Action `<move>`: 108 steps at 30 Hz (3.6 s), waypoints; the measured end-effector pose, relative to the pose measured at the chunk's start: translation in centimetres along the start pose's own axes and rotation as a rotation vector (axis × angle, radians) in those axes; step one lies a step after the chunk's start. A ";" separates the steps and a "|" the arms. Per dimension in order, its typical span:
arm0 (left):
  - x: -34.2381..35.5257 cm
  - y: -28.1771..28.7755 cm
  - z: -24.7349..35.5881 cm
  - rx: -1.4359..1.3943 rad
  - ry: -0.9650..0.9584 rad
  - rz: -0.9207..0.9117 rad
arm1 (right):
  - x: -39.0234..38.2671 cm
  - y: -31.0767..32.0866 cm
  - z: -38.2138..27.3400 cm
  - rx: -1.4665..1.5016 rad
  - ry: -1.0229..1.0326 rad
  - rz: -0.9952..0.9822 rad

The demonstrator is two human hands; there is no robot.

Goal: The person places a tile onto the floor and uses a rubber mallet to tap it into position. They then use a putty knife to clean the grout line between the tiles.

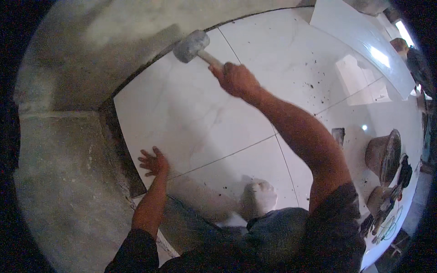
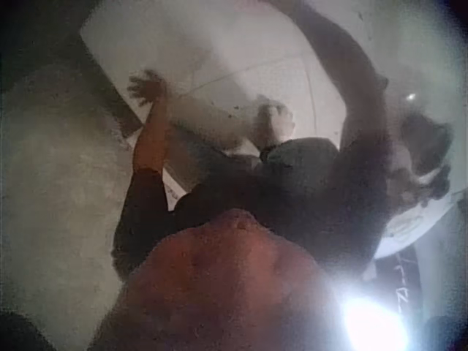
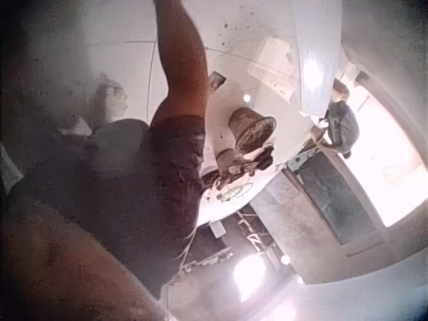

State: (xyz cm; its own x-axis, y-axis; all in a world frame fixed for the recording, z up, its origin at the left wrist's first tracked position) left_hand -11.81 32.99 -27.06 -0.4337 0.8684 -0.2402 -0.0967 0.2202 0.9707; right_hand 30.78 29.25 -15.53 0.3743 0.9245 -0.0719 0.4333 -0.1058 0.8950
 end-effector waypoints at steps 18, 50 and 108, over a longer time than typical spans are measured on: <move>20.3 3.5 -2.0 -0.422 0.100 -0.140 | -1.0 -4.5 -6.6 0.226 -0.069 -0.419; 20.1 4.6 -0.4 -0.546 -0.042 -0.245 | 0.1 -5.3 -3.6 0.139 -0.063 -0.438; -15.8 -2.5 -0.3 0.009 -0.652 -0.039 | -5.3 -0.3 8.5 0.482 -0.210 0.140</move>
State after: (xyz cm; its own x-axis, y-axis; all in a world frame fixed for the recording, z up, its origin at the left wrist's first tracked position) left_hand -4.99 18.56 -25.73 0.2024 0.9504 -0.2360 -0.0922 0.2584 0.9616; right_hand 35.66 21.31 -19.21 0.5897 0.8018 -0.0968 0.6759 -0.4244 0.6025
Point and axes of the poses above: each hand's wrist, its own x-axis towards the middle knuckle, its own y-axis out of the back of the hand, z = x × y, the point moved 3 cm from there along x, towards the middle knuckle, and after that the axes turned 3 degrees about -x, right-handed, at the moved point
